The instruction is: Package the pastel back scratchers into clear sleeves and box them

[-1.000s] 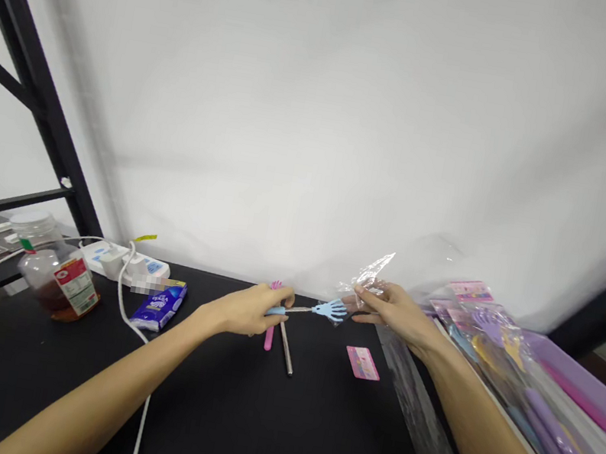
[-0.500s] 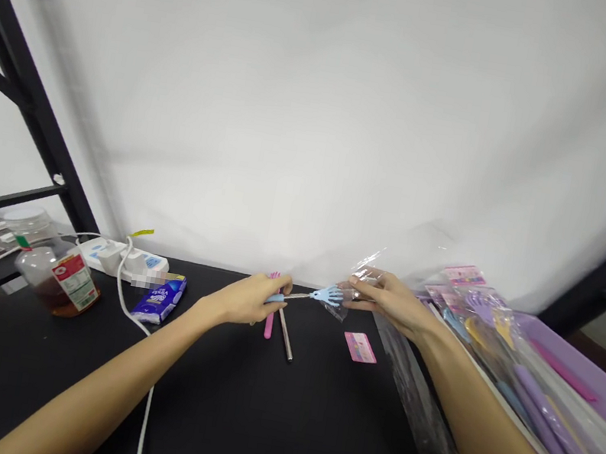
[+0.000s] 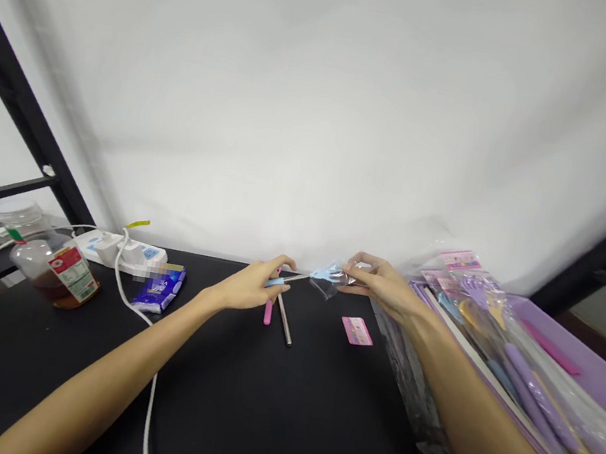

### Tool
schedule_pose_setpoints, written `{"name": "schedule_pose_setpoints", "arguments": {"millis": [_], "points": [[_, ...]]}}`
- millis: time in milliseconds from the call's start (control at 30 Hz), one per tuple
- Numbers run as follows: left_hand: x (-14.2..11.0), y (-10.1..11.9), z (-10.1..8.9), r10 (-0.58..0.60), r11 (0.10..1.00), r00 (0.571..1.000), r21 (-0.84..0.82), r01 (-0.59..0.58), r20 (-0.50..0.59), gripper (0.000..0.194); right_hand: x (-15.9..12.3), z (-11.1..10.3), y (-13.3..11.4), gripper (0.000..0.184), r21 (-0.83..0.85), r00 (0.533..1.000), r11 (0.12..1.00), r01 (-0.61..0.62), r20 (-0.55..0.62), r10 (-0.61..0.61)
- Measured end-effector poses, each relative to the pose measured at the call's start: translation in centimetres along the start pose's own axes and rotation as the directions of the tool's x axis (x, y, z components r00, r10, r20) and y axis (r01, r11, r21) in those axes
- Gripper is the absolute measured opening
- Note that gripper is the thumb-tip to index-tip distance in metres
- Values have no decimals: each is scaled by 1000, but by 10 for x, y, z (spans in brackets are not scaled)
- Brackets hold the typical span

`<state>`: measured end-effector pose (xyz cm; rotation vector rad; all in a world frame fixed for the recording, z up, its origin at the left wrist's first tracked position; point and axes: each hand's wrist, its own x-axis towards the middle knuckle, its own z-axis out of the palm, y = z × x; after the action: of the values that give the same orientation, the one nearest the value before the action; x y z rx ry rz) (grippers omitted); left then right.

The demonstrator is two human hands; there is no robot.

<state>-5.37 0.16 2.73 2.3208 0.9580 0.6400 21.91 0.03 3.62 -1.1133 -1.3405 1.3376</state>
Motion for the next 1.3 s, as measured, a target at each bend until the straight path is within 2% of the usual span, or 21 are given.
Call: {"name": "schedule_pose_setpoints", "arguments": {"millis": [133,300,467,533,667,733,900,1000,1100,1300], "points": [[0,4,-5,-35,997,999,-70,36,14,37,-3,2,-4,21,-21,998,999,48,-50,-49],[1,8,-6,13,1000,1000,-18,-12,16,52,-4,6,-5,24,93,997,995,21,75,-28],[4,10,-1,22,999,1000,23,-22,-2,56,-4,18,1,31,125,995,992,-12,96,0],[7,8,-1,-6,999,1000,-54,7,18,58,-2,22,6,30,127,995,992,9,96,-21],[10,-3,-7,-62,942,979,-313,123,196,58,3,22,14,25,137,998,989,57,29,-61],[10,-9,-9,-50,912,970,-385,142,238,58,4,19,15,24,144,997,987,69,7,-71],[8,-8,1,-85,838,986,-525,148,142,69,2,24,14,30,146,996,987,62,47,-69],[9,1,10,-94,793,984,-585,166,152,70,0,34,16,33,122,993,991,56,96,-68],[11,7,14,-120,830,983,-529,178,141,54,0,38,19,30,117,994,991,67,77,-76],[14,-2,14,-229,898,969,-403,175,-88,47,2,29,19,32,172,998,984,44,36,-51]]}}
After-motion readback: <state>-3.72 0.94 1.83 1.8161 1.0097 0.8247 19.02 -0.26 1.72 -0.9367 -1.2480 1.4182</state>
